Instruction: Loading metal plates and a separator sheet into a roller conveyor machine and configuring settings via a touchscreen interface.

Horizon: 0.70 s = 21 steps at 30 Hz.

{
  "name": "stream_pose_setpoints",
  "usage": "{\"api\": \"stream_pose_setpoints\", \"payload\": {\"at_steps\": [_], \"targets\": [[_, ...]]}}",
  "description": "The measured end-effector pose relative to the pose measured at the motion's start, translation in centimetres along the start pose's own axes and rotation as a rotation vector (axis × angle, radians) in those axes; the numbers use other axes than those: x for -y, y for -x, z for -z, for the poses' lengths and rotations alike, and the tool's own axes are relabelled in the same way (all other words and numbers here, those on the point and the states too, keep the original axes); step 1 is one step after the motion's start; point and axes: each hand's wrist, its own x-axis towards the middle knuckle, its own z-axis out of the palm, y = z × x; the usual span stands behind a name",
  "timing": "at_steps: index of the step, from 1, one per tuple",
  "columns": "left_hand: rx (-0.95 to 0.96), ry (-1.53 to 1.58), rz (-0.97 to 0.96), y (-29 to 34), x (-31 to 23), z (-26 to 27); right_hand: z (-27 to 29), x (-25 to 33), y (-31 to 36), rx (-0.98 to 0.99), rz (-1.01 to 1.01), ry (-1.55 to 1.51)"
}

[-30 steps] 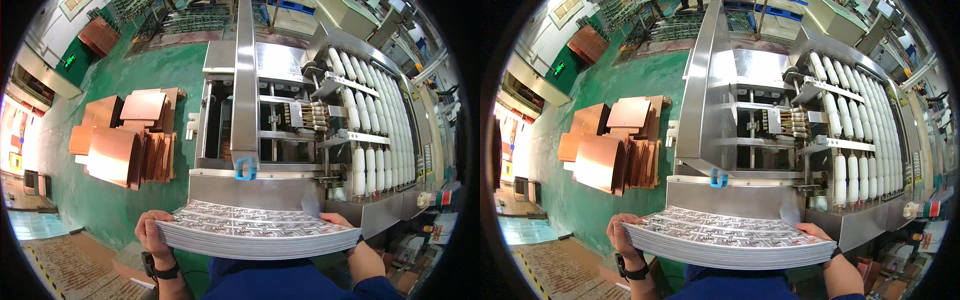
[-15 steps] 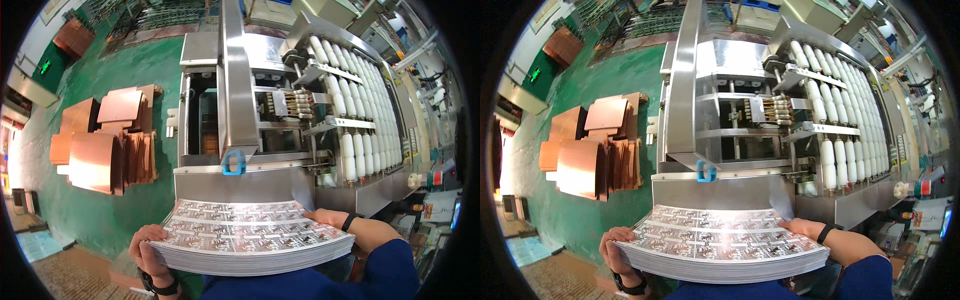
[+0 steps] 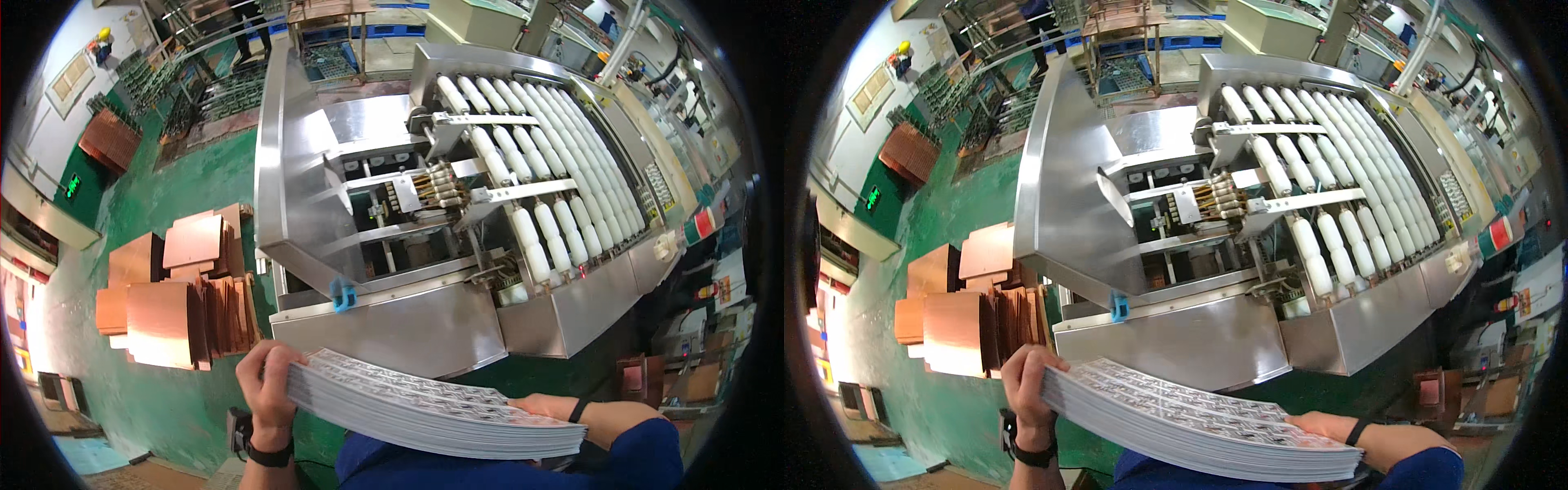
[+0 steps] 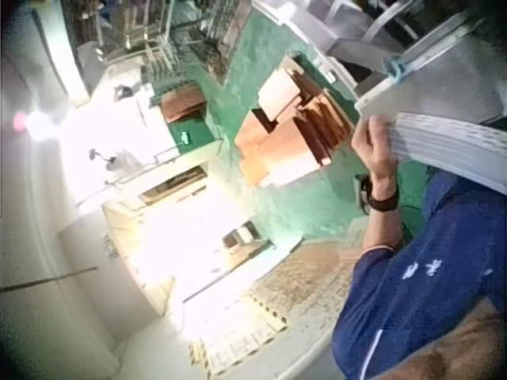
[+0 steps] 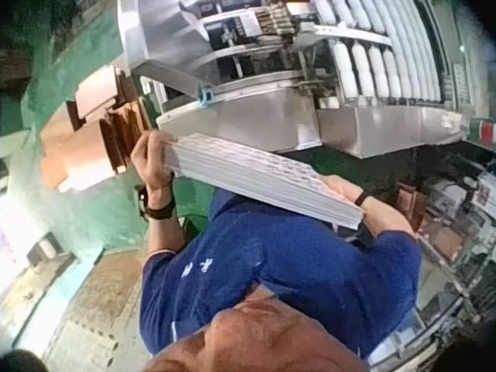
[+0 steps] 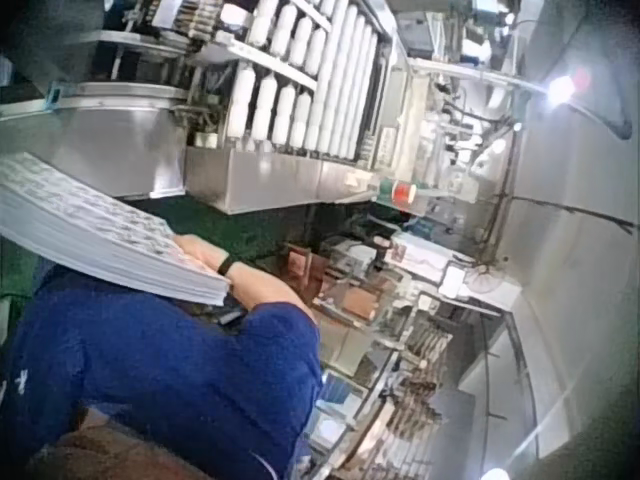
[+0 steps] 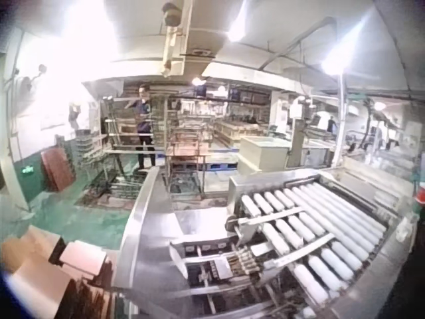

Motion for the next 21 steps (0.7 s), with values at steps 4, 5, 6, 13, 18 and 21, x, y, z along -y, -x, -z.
{"api": "stream_pose_setpoints", "payload": {"at_steps": [4, 5, 6, 13, 18, 21], "targets": [[0.189, -0.053, -0.07, -0.6, -4.2, -5.4, 3.3, -5.7, 1.1, 0.051, 0.036, -0.051], [0.239, -0.053, -0.072, -1.0, -5.3, -6.8, 4.3, -7.7, 0.1, 0.049, 0.08, -0.061], [0.268, -0.057, -0.115, -1.4, -6.5, -8.4, 5.2, -9.3, -0.7, 0.045, 0.123, -0.071], [0.432, -0.06, -0.456, -8.0, -13.7, -16.2, 4.4, -9.0, -3.1, 0.287, 0.495, -0.192], [0.484, -0.019, -0.407, -15.9, -18.4, -19.7, 0.2, -2.0, -3.0, 0.534, 0.588, -0.339], [0.538, -0.044, -0.474, -22.3, -18.6, -20.9, -3.4, 3.8, -3.3, 0.701, 0.584, -0.408]]}}
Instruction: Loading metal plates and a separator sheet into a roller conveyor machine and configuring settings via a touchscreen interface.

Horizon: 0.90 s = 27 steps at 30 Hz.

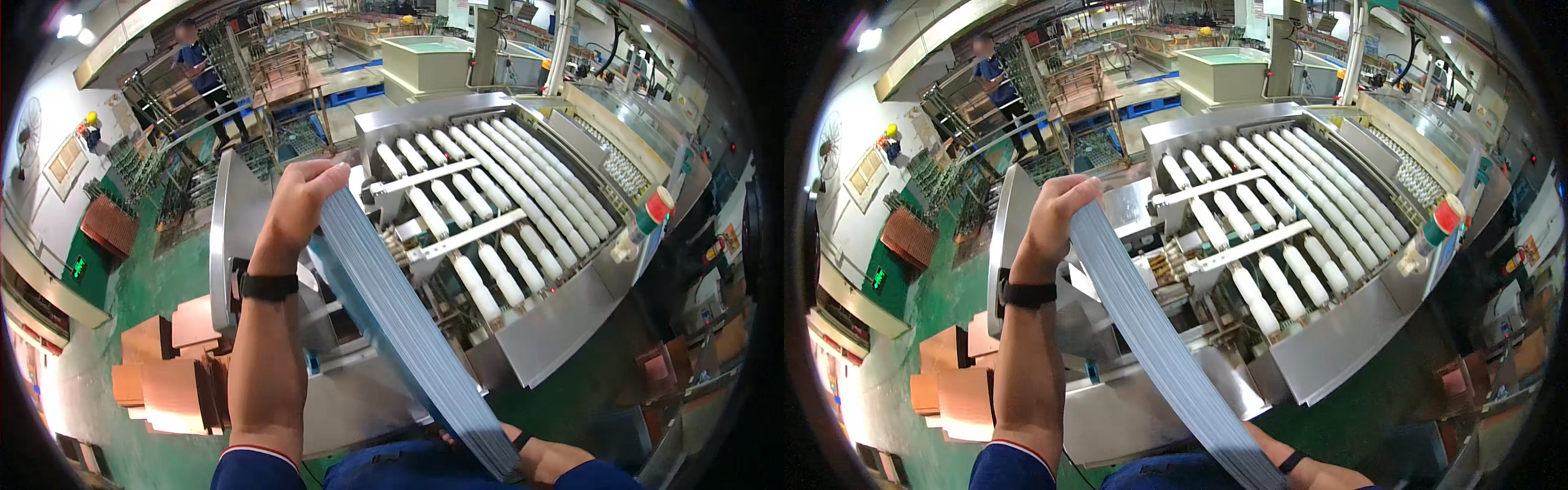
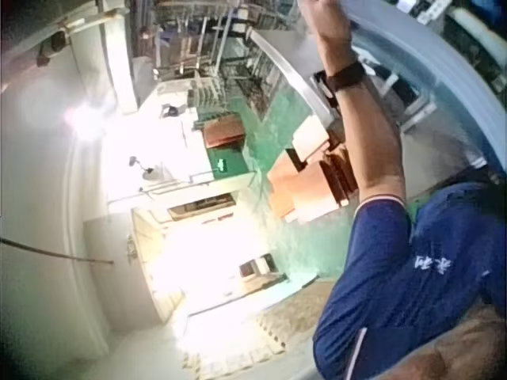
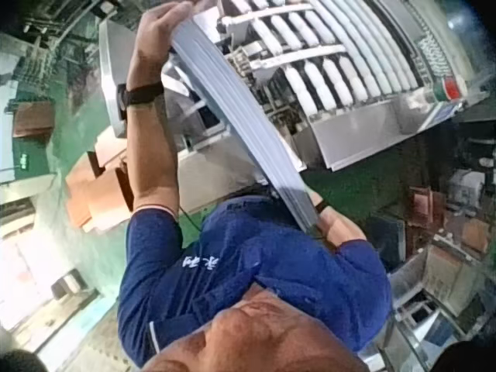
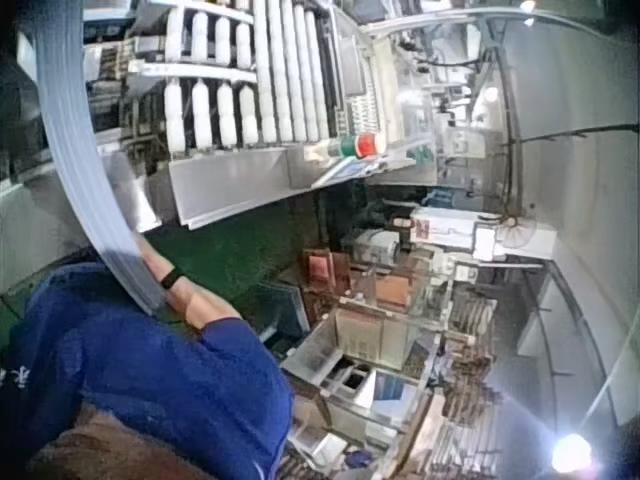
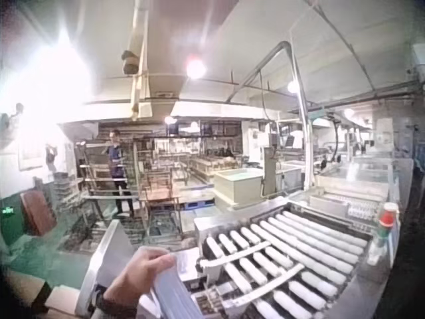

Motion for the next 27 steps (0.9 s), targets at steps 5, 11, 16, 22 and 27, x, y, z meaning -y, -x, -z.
{"api": "stream_pose_setpoints", "payload": {"at_steps": [5, 11, 16, 22, 27], "targets": [[0.063, 0.112, 0.104, -7.2, 5.5, 4.7, -5.9, 4.0, -8.8, 0.162, -0.054, -0.146], [0.154, 0.046, 0.125, -16.3, 11.4, 6.9, -10.1, 8.3, -15.8, -0.03, -0.17, -0.177], [0.226, 0.248, 0.276, -21.3, 19.5, 10.7, -18.1, 12.2, -19.4, -0.075, -0.275, -0.226], [0.261, 0.213, 0.38, -23.8, 28.9, 11.6, -13.5, 5.5, -30.6, 0.019, -0.244, -0.525], [0.151, 0.354, 0.432, -23.0, 33.5, 12.9, -13.9, 1.7, -32.7, -0.02, -0.246, -0.602]]}}
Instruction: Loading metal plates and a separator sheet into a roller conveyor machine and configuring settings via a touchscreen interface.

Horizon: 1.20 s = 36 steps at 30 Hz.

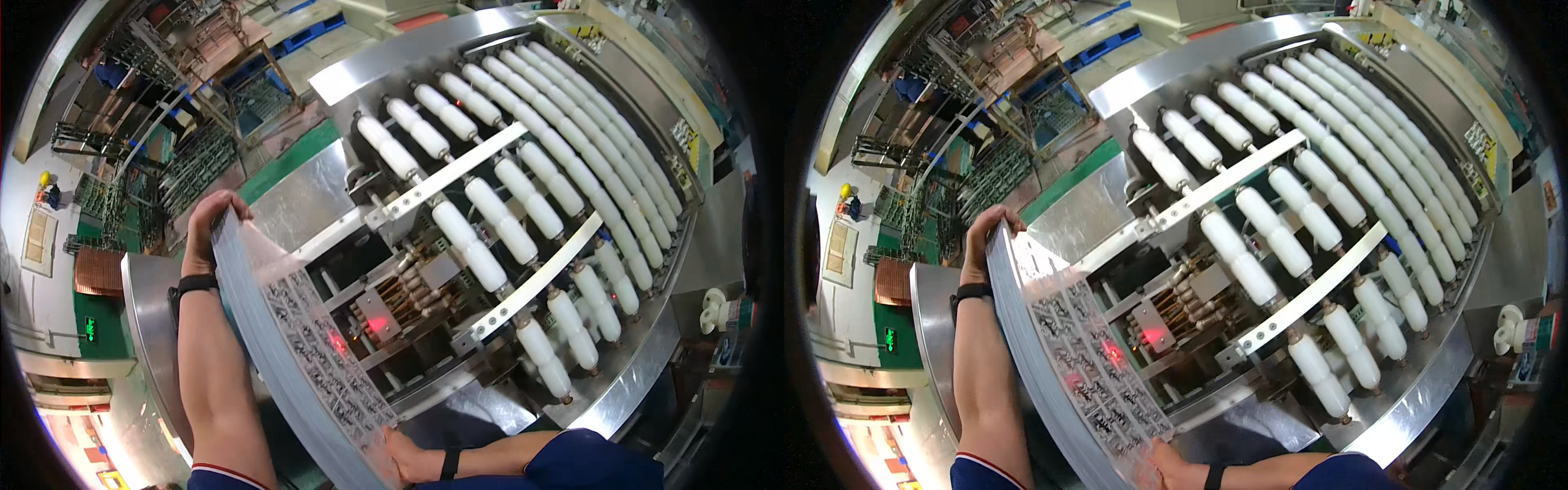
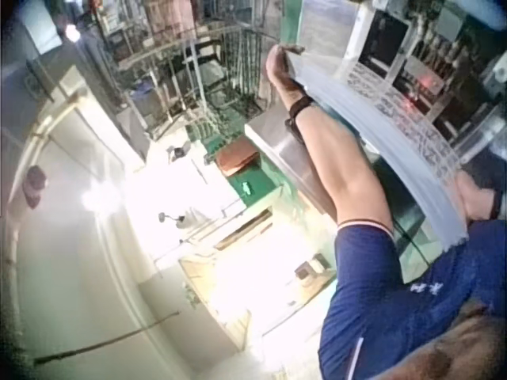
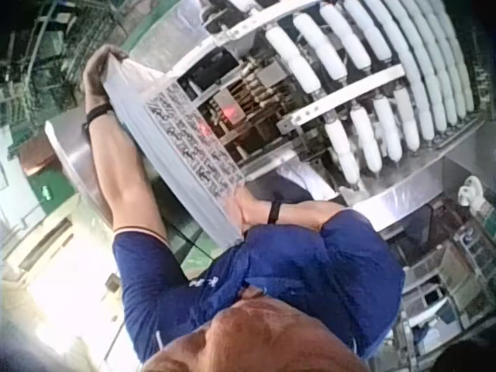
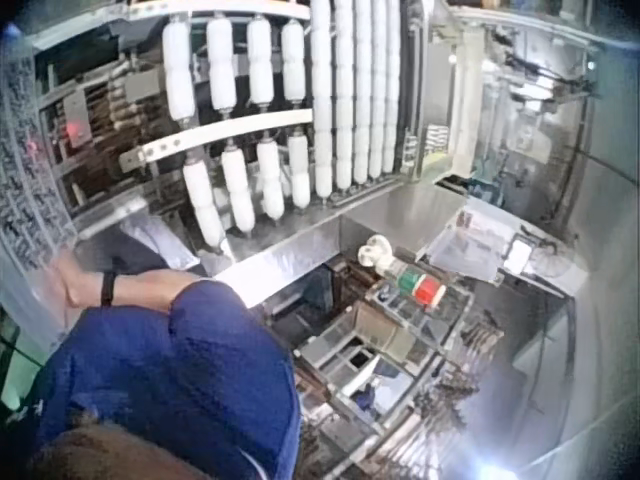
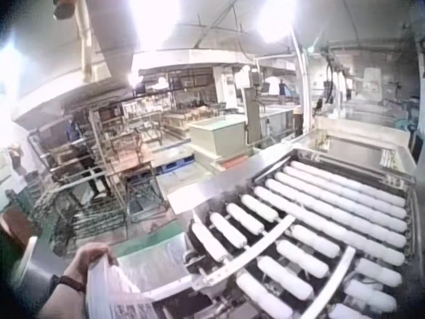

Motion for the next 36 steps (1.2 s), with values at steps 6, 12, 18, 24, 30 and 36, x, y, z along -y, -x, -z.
{"api": "stream_pose_setpoints", "payload": {"at_steps": [6, 12, 18, 24, 30, 36], "targets": [[-0.108, -0.134, 0.06, -0.1, -1.0, -2.7, -9.0, 3.7, 5.9, -0.372, 0.002, 0.074], [-0.324, -0.762, 0.124, 0.8, -5.6, -6.3, -9.1, 3.1, 5.0, -0.402, -0.028, 0.046], [-0.389, -0.924, -0.083, 5.0, -13.2, -7.7, -9.9, 2.0, 5.1, -0.419, -0.082, 0.239], [-0.363, -1.024, -0.222, 14.0, -22.7, -9.8, -8.8, 0.4, 4.9, -0.448, -0.108, 0.54], [-0.466, -0.892, -0.191, 26.9, -21.1, -12.9, -6.2, 0.8, 3.6, -0.276, -0.018, 0.574], [-0.695, -1.078, -0.317, 42.5, -10.8, -15.7, -5.9, 0.7, 6.2, -0.331, 0.077, 0.748]]}}
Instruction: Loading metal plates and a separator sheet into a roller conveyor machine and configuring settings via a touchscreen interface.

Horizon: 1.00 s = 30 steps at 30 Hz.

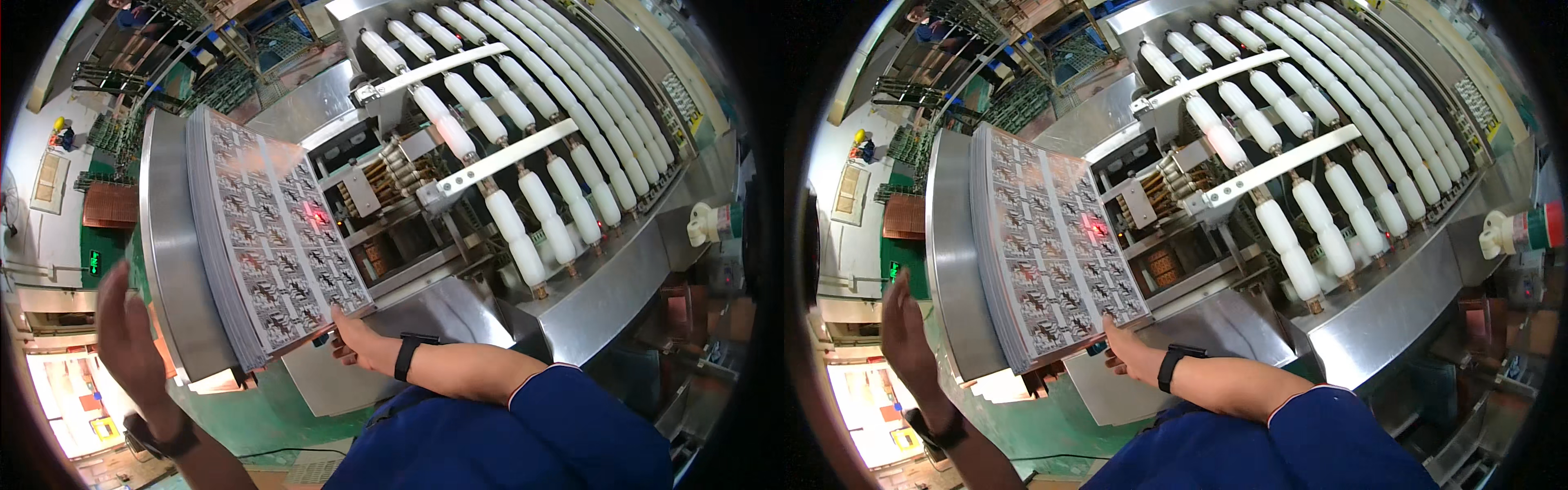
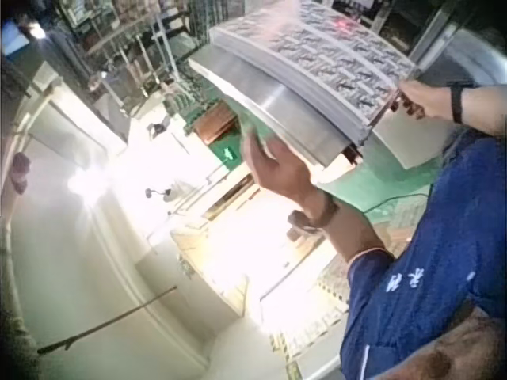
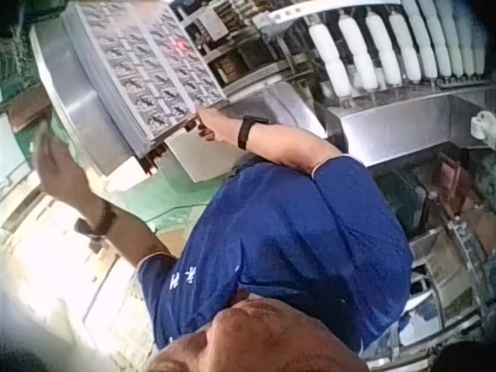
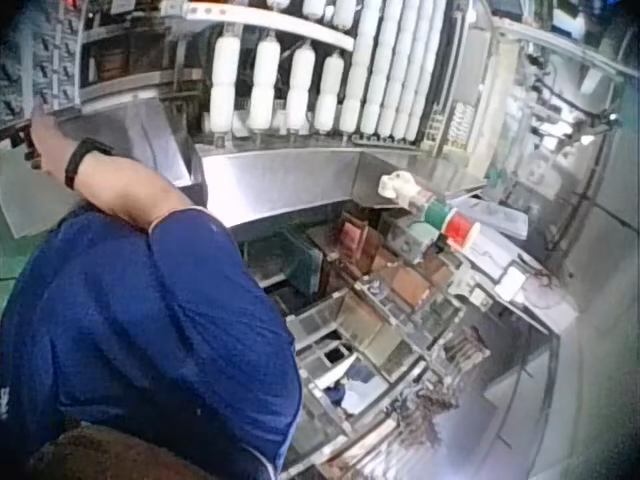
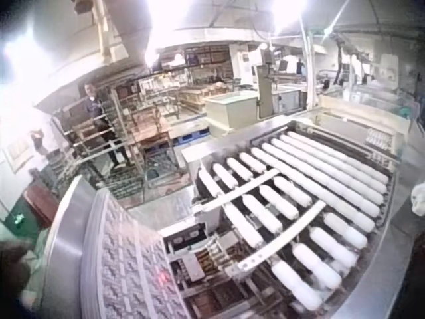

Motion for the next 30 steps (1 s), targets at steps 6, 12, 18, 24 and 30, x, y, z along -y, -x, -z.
{"api": "stream_pose_setpoints", "payload": {"at_steps": [6, 12, 18, 24, 30], "targets": [[-0.143, 0.026, 0.025, 11.2, 2.0, -2.5, 6.3, -2.2, -5.8, -0.398, 0.679, 0.371], [-0.354, 0.105, 0.051, 17.5, 1.8, -5.7, 4.2, 9.1, -4.4, -0.175, 0.83, 0.233], [-0.457, 0.525, 0.147, 14.9, 4.1, -7.0, 2.9, 12.9, -12.5, -0.207, 1.057, 0.49], [-0.443, 0.748, 0.182, 12.9, 6.0, -8.8, 0.4, 16.8, -17.0, -0.327, 0.829, 0.691], [-0.344, 1.543, 1.169, 18.0, 8.8, -5.0, -0.2, 16.4, -16.9, -0.319, 1.076, 0.666]]}}
